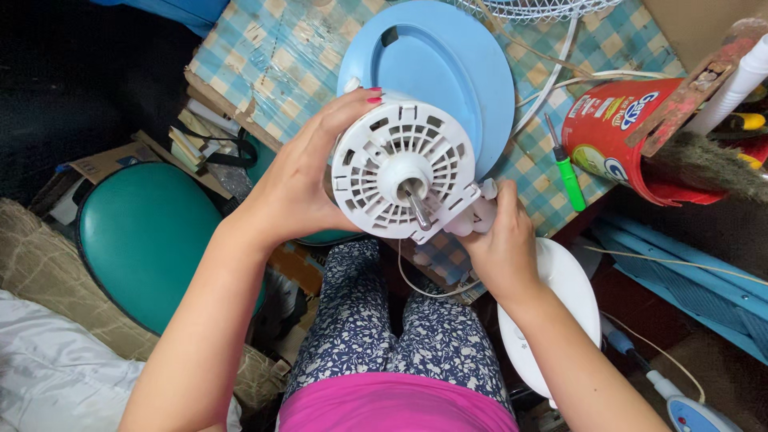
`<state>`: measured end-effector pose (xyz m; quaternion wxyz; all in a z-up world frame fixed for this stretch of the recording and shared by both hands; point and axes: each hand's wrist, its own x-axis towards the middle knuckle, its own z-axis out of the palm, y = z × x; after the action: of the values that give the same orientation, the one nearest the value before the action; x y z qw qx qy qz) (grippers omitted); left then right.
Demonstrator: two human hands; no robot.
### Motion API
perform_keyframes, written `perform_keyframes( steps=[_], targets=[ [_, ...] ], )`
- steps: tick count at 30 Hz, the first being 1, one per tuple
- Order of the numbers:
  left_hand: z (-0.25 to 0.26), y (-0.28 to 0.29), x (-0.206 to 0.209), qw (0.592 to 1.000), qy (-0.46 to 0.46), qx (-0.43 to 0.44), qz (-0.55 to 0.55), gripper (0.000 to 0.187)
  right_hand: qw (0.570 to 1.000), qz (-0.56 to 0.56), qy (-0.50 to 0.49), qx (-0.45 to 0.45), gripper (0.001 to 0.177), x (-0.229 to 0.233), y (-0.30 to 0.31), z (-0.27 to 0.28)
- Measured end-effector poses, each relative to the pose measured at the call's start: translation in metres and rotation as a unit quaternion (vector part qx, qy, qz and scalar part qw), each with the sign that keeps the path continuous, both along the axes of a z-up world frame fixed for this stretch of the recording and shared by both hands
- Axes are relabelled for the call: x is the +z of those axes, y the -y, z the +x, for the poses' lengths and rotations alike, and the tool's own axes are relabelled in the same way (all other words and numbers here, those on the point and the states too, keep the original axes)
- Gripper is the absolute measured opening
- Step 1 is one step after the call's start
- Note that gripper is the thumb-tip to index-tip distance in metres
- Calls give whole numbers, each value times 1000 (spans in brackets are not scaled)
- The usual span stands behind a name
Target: The person assembles a small white desk fan by attaching the motor housing to the base and securing it with a screwdriver. They then use a brush to clean the fan housing.
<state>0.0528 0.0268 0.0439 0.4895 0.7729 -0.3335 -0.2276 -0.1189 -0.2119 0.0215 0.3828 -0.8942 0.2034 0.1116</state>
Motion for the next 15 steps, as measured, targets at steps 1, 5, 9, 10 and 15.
perform_keyframes(
  steps=[1,5,9,10,15],
  targets=[
    [1,0,0,1000,9,-4,0,114,1000,0,-5,0,58,1,1,0],
    [4,-1,5,999,32,-16,6,110,1000,9,-9,9,60,2,2,1],
    [6,-4,12,997,68,-18,39,112,999,20,-27,4,58,3,-1,4],
    [6,-4,13,996,72,-17,41,112,1000,14,-24,10,57,4,-1,5],
    [4,-7,15,998,63,-9,26,110,1000,14,-21,18,54,5,-5,7]
  ],
)
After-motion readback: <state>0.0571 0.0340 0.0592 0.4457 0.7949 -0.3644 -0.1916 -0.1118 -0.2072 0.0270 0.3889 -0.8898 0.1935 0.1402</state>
